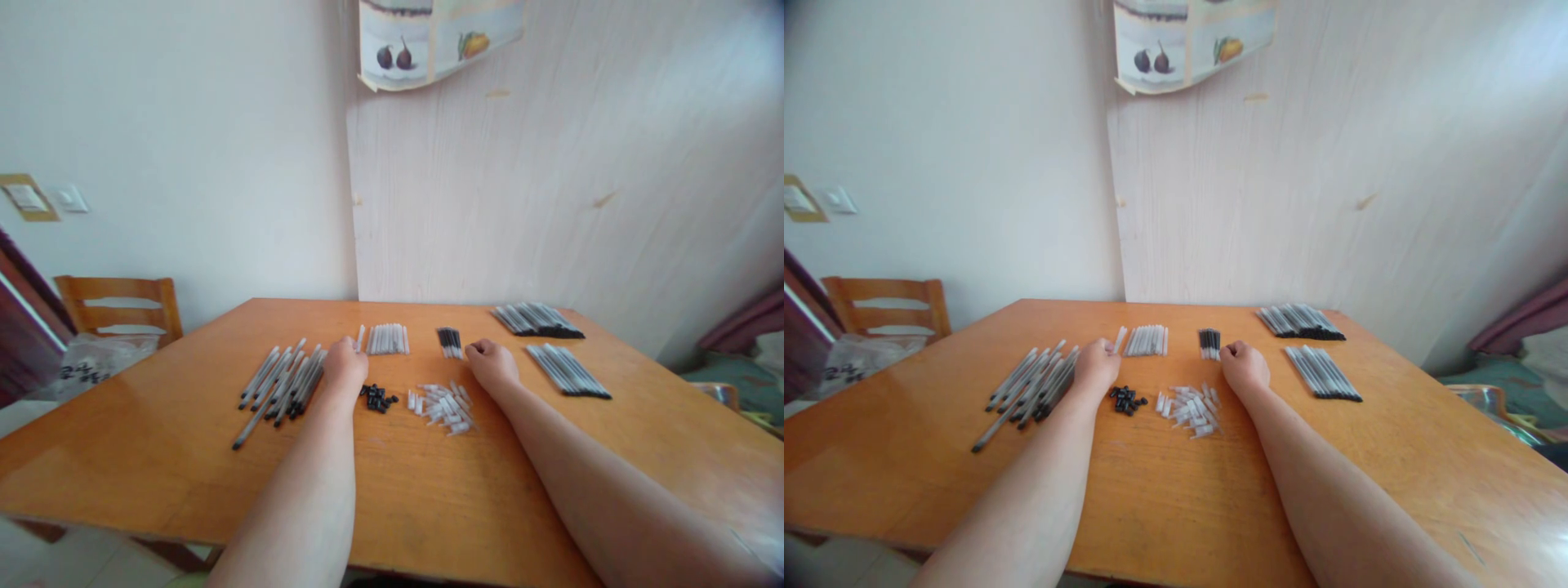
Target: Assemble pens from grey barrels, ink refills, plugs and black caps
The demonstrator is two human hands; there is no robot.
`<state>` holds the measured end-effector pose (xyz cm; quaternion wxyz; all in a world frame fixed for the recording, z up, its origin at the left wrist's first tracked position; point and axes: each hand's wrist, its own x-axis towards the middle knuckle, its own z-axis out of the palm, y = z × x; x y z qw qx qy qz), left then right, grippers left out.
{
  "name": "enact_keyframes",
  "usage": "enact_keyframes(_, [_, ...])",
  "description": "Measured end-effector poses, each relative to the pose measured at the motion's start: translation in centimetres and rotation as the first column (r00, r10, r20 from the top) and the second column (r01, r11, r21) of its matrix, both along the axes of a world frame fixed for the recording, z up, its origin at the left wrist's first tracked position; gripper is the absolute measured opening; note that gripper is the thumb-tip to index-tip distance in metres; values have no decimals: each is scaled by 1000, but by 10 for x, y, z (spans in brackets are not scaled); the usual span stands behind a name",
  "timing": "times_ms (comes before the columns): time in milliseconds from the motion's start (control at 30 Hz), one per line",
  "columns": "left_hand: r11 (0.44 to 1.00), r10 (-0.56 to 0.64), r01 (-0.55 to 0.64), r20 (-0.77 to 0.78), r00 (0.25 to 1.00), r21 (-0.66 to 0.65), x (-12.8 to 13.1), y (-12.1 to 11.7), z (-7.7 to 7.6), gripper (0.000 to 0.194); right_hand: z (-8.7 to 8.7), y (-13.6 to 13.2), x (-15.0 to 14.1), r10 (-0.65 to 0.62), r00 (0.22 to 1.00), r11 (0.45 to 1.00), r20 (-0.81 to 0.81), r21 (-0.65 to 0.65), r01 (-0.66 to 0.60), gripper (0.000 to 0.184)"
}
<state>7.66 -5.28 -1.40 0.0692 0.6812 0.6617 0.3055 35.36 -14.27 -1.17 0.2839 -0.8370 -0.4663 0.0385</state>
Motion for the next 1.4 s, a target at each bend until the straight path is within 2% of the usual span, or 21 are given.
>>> enact_keyframes(300, [1000,-8,12,-146,989,23,4,-4,-2,21,-1,1,2,-2,1000,999,-26,37,3,35])
enact_keyframes(567, [998,-4,15,-171,985,59,4,-4,-2,19,-5,3,6,-4,999,998,-35,63,6,35])
enact_keyframes(833, [998,25,-30,-75,997,-60,4,-13,7,20,-7,4,7,-2,999,997,-46,78,5,35])
enact_keyframes(1200, [1000,4,-5,62,998,11,4,-6,5,18,-9,7,9,-13,998,996,-55,85,18,35])
enact_keyframes(1300, [999,29,-34,137,990,31,0,-2,5,17,-9,6,9,-10,999,996,-51,90,15,35])
enact_keyframes(1400, [995,81,-95,314,946,30,-8,4,9,19,-8,5,9,0,999,996,-44,91,4,35])
